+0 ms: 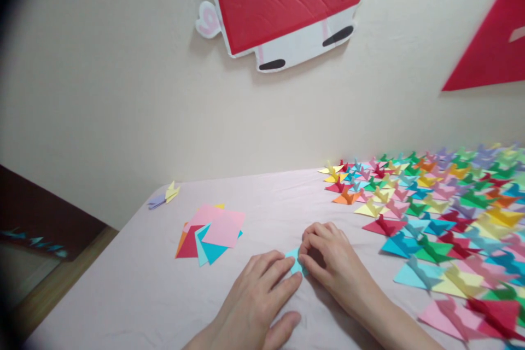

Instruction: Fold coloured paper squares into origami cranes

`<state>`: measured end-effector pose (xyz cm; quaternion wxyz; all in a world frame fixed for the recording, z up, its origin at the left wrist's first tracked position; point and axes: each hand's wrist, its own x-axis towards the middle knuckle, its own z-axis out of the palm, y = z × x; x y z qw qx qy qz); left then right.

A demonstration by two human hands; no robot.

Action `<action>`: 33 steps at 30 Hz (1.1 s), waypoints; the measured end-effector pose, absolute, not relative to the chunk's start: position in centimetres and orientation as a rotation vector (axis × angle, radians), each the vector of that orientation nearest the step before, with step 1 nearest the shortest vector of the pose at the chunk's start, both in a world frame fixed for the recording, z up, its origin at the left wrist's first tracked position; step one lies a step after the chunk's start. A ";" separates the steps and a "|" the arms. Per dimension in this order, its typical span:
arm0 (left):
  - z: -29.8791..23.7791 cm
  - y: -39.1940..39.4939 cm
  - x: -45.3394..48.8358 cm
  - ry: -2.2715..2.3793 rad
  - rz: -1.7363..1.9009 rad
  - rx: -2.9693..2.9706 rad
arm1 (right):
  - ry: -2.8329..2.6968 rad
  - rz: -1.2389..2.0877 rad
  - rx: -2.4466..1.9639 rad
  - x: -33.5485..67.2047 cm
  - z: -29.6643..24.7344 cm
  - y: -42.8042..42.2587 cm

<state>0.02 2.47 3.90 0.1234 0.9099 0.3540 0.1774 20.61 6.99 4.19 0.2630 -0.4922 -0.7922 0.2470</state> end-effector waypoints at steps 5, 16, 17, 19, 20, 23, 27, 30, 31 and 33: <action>4.3 2.5 0.1 1.056 0.503 2.653 | -2.163 0.651 -1.320 20.6 3.9 7.0; 4.8 2.1 0.6 1.119 0.410 2.647 | -2.217 0.603 -1.312 20.5 3.8 6.7; 4.9 2.1 0.6 1.120 0.406 2.645 | -2.222 0.596 -1.312 20.5 3.8 6.7; 5.0 2.1 0.6 1.124 0.400 2.646 | -2.225 0.582 -1.311 20.5 3.6 6.8; 5.0 2.1 0.7 1.125 0.398 2.648 | -2.226 0.576 -1.312 20.5 3.6 6.8; 5.0 2.0 0.7 1.134 0.388 2.649 | -2.225 0.555 -1.325 20.4 3.6 6.7; 4.8 1.9 0.7 1.143 0.382 2.650 | -2.230 0.533 -1.333 20.2 3.6 6.6; 4.8 1.9 0.7 1.149 0.371 2.647 | -2.230 0.526 -1.337 20.1 3.6 6.6; 4.9 2.0 0.8 1.152 0.368 2.647 | -2.227 0.531 -1.338 20.2 3.6 6.6; 5.0 2.0 0.8 1.160 0.358 2.650 | -2.210 0.553 -1.339 20.3 3.5 6.7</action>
